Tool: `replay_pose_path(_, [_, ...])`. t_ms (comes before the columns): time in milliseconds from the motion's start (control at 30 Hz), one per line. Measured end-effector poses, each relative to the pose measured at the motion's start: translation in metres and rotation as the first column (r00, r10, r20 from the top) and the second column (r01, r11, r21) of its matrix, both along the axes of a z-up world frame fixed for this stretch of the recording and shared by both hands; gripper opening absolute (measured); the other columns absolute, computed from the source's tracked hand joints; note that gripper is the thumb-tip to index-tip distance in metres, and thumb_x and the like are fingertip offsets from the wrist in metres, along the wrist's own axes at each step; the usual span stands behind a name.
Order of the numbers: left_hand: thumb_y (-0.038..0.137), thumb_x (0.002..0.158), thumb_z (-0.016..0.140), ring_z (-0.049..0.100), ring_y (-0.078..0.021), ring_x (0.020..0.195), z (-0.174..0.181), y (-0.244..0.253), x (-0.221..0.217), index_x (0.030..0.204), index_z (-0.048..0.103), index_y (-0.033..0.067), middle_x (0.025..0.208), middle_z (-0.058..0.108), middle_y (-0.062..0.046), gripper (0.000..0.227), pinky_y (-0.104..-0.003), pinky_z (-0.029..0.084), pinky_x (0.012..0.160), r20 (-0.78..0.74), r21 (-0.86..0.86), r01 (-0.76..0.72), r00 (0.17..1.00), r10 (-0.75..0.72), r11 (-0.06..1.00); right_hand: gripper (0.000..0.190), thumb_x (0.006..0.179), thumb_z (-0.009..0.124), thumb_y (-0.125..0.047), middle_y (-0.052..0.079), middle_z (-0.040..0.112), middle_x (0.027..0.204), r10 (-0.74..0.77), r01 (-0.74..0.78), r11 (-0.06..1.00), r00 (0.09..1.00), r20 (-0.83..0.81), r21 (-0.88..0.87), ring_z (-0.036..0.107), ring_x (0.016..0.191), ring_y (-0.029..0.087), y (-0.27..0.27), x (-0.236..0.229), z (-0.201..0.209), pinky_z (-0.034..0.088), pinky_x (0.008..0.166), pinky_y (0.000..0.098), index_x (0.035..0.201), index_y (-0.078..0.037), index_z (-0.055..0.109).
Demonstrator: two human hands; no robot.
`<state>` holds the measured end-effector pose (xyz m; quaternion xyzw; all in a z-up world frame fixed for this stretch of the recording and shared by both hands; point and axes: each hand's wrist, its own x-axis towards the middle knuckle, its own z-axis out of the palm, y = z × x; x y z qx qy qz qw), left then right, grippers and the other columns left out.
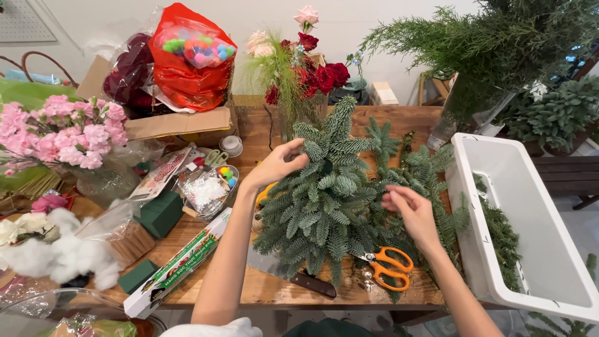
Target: The person arranges artificial pine branches into a small tree structure on a wooden table. They use orange scissors to trim the branches and place the cut pieces into a white rectangular container. The person also trims branches from a larger tree in a blue bucket on the floor.
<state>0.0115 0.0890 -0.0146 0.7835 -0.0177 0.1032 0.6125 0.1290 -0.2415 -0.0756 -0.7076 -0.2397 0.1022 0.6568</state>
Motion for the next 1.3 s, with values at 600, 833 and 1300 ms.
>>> replay_pose_path(600, [0.007,0.093,0.064,0.068,-0.0262,0.108,0.010,-0.020,-0.018,0.124,0.067,0.0029,0.111,0.073,-0.017,0.032,-0.044,0.050,0.100,0.097,0.048,-0.201,0.976,0.196,0.978,0.024,0.096,0.063,-0.013,0.013,0.075,0.107,0.146,-0.148,0.989,0.979,0.146,0.005,0.066,0.102,0.019,0.068,0.008,0.080,0.052,0.096,0.0394,0.116,-0.004,0.073])
replay_pose_path(833, [0.008,0.090,0.066,0.070,-0.0275,0.104,0.012,-0.026,-0.017,0.118,0.071,0.0077,0.105,0.075,-0.014,0.028,-0.044,0.053,0.095,0.088,0.173,-0.249,0.968,0.237,0.953,0.027,0.088,0.071,-0.012,0.012,0.073,0.105,0.158,-0.157,0.987,0.983,0.092,-0.013,0.066,0.101,0.019,0.076,0.022,0.069,0.050,0.099,0.0418,0.114,-0.003,0.073])
replay_pose_path(1300, [0.006,0.093,0.064,0.071,-0.0242,0.096,0.016,-0.019,-0.031,0.117,0.073,0.0056,0.102,0.076,-0.013,0.025,-0.040,0.055,0.089,0.164,0.041,-0.370,0.919,0.359,0.928,0.023,0.082,0.075,-0.015,0.008,0.066,0.077,0.167,-0.158,0.981,0.983,0.079,-0.109,0.061,0.066,0.016,0.086,0.036,0.057,0.049,0.068,0.0345,0.097,0.002,0.071])
